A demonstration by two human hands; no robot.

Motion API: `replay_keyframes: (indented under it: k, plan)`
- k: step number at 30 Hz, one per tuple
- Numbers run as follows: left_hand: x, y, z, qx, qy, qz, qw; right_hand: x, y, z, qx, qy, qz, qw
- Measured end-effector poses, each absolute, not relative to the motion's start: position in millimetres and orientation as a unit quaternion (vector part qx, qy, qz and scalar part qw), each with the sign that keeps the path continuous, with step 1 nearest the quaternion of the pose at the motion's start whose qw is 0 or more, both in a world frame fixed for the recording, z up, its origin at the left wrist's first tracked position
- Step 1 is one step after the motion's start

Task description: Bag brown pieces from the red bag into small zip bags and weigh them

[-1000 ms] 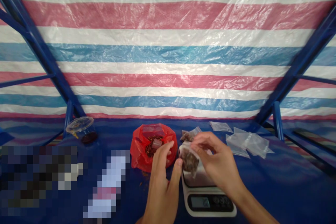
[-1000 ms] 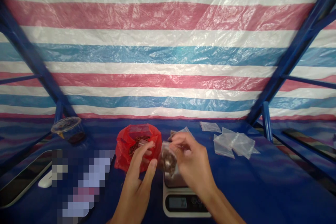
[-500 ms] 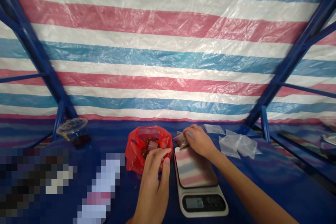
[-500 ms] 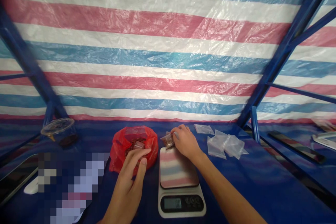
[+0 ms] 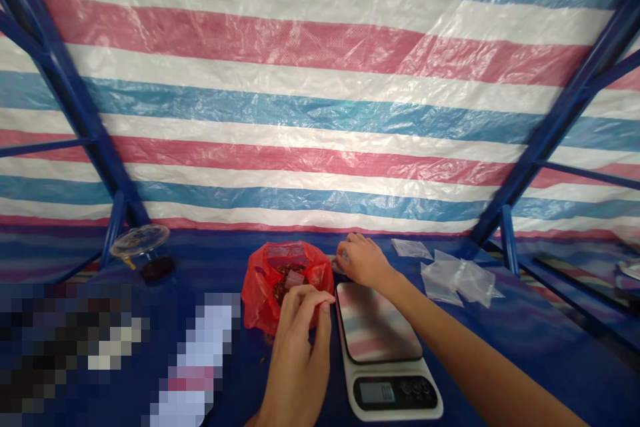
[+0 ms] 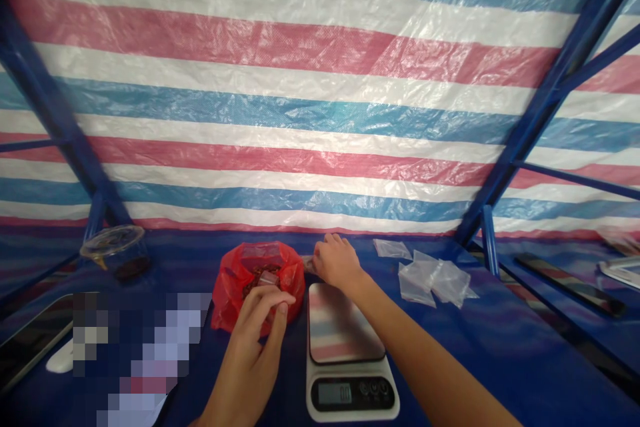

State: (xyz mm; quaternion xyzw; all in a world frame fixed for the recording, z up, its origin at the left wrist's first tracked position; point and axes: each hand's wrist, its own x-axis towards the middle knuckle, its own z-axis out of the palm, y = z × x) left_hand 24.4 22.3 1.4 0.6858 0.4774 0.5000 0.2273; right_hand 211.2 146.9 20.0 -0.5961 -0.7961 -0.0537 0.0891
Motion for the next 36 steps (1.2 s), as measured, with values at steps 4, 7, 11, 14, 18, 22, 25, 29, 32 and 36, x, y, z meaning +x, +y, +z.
replay_keyframes:
  k: [4, 7, 11, 14, 18, 22, 25, 29, 32, 36]
  plan:
    - [19.0, 26.5, -5.1, 0.729, 0.487, 0.442, 0.188, 224.8, 150.2, 12.1, -0.597, -0.793, -0.093, 0.075]
    - [16.4, 27.1, -9.2, 0.756, 0.495, 0.400, 0.153, 236.8, 152.9, 13.0, -0.572, -0.809, -0.097, 0.095]
    - [13.7, 24.5, -6.6, 0.773, 0.512, 0.367, 0.076, 241.6, 151.5, 21.6, -0.476, -0.871, -0.042, 0.114]
    - [7.4, 24.1, -0.1, 0.767, 0.542, 0.342, -0.034, 237.2, 151.7, 26.8, -0.424, -0.904, -0.034, 0.049]
    - [-7.8, 27.4, 10.5, 0.734, 0.596, 0.289, -0.149, 229.8, 156.2, 24.5, -0.405, -0.913, -0.046, -0.021]
    - [-20.1, 30.7, 15.7, 0.713, 0.645, 0.229, -0.154, 229.2, 158.5, 22.0, -0.403, -0.914, -0.040, -0.035]
    - [-22.9, 31.2, 12.7, 0.715, 0.658, 0.196, -0.131, 231.2, 155.9, 32.9, -0.406, -0.913, -0.033, -0.010]
    - [-23.0, 30.2, 7.8, 0.711, 0.670, 0.179, -0.114, 217.6, 143.6, 61.1, -0.422, -0.899, -0.022, 0.117]
    - [-23.6, 29.5, 7.8, 0.706, 0.679, 0.171, -0.107, 190.1, 128.9, 74.1, -0.400, -0.896, 0.010, 0.191]
    - [-24.0, 29.0, 9.1, 0.697, 0.688, 0.172, -0.106, 161.7, 116.2, 71.1, -0.344, -0.925, 0.033, 0.160]
